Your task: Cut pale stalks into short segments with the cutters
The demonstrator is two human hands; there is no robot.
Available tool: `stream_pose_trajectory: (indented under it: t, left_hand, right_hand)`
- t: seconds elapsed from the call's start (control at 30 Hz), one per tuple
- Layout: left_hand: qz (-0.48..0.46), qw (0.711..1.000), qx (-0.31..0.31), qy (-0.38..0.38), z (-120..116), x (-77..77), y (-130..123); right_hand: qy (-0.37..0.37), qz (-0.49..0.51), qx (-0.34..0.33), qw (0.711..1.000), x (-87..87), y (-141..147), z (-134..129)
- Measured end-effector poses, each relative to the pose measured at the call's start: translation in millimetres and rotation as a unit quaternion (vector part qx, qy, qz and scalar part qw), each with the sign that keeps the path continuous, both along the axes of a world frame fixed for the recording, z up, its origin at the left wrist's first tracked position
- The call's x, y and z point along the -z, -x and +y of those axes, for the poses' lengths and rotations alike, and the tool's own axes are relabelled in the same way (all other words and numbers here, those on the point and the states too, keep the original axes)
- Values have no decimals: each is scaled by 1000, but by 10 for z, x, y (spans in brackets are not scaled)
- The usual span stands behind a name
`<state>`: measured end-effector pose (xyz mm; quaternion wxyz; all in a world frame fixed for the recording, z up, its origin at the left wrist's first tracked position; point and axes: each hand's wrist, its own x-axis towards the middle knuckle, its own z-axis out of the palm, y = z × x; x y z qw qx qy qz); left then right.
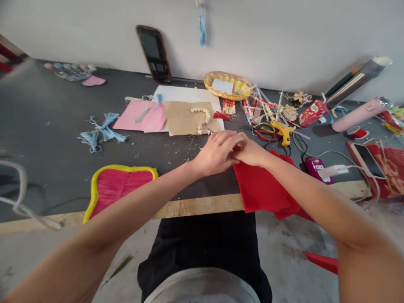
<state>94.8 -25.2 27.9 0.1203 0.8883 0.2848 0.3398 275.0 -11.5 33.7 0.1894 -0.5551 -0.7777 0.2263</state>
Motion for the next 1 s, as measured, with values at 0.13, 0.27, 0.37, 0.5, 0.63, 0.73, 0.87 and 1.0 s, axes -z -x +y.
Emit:
stream_pose_trajectory:
  t: [0.13, 0.27, 0.37, 0.5, 0.63, 0.73, 0.87, 1.0]
  left_hand:
    - [-164, 978, -91, 85, -40, -67, 285]
    - [-266, 901, -91, 330, 9, 32, 303]
    - [-281, 852, -80, 434, 78, 133, 241]
    - [-246, 852, -107, 449, 167, 215, 225]
    - [-196, 856, -124, 462, 246, 225, 255]
    - [-160, 868, -127, 452, 297, 158, 267]
    - [-109, 895, -59, 428, 324, -5, 328]
    - [-140, 908, -96, 384, 334, -85, 550]
  right_hand:
    - [25, -31, 40, 998, -212, 126, -26]
    - [-90, -3, 64, 994, -60, 326, 8]
    - [-157, -7, 41, 987, 166, 433, 13]
    - [-185, -20, 34, 982, 350, 445, -2]
    - [-197, -59, 37, 978, 355, 389, -5]
    - [-190, -56, 42, 979, 318, 350, -1]
    - [-178, 2, 42, 983, 281, 281, 11]
    - [-178, 54, 82, 979, 285, 179, 62]
